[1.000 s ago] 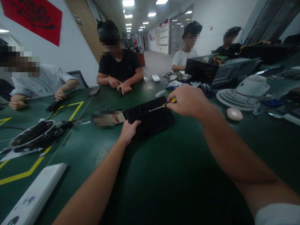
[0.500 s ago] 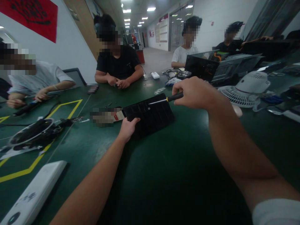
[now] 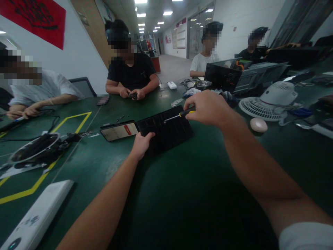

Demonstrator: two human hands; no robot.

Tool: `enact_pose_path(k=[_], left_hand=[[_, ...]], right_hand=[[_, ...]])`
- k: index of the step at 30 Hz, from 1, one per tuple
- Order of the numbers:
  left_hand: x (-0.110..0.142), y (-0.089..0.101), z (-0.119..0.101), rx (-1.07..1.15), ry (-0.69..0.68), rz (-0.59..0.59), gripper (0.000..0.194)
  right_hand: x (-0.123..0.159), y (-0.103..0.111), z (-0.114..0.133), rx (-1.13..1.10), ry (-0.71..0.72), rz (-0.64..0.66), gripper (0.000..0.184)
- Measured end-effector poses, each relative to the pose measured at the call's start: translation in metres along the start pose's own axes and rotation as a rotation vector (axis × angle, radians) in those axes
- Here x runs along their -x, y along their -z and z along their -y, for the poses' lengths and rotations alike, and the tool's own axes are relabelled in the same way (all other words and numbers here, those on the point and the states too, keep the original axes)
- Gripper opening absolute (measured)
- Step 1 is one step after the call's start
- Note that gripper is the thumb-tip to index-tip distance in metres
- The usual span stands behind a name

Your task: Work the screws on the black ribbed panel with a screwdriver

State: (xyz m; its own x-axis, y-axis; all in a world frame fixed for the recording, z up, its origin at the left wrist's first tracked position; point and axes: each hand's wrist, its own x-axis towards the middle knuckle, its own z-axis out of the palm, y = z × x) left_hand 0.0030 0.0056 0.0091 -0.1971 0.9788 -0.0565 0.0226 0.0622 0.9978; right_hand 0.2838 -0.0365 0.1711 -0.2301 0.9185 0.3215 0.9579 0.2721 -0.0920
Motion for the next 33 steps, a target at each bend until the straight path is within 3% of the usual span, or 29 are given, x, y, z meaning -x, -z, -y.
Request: enact_pose_path(k=[19,27,29,33], left_hand=[[-0.002,0.001,0.002,-0.024,-0.015,-0.015,0.042],[-0.002,0.001,0.003,0.000,-0.013,-0.004,0.041],[-0.002,0.002,0.002,-0.005,-0.021,-0.005,0.040],[-0.001,0.002,0.001,-0.020,-0.015,0.002,0.039]], right_hand=[[0.002,-0.001,0.008,0.034,-0.029,0.044,0.028],[-0.002,-0.001,0.006,0.114,-0.044,0.290,0.040],[-0.001,0.003,0.001,0.085,-0.035,0.267,0.040],[0.002,0.006,-0.006,0.020,-0.012,0.081,0.036]])
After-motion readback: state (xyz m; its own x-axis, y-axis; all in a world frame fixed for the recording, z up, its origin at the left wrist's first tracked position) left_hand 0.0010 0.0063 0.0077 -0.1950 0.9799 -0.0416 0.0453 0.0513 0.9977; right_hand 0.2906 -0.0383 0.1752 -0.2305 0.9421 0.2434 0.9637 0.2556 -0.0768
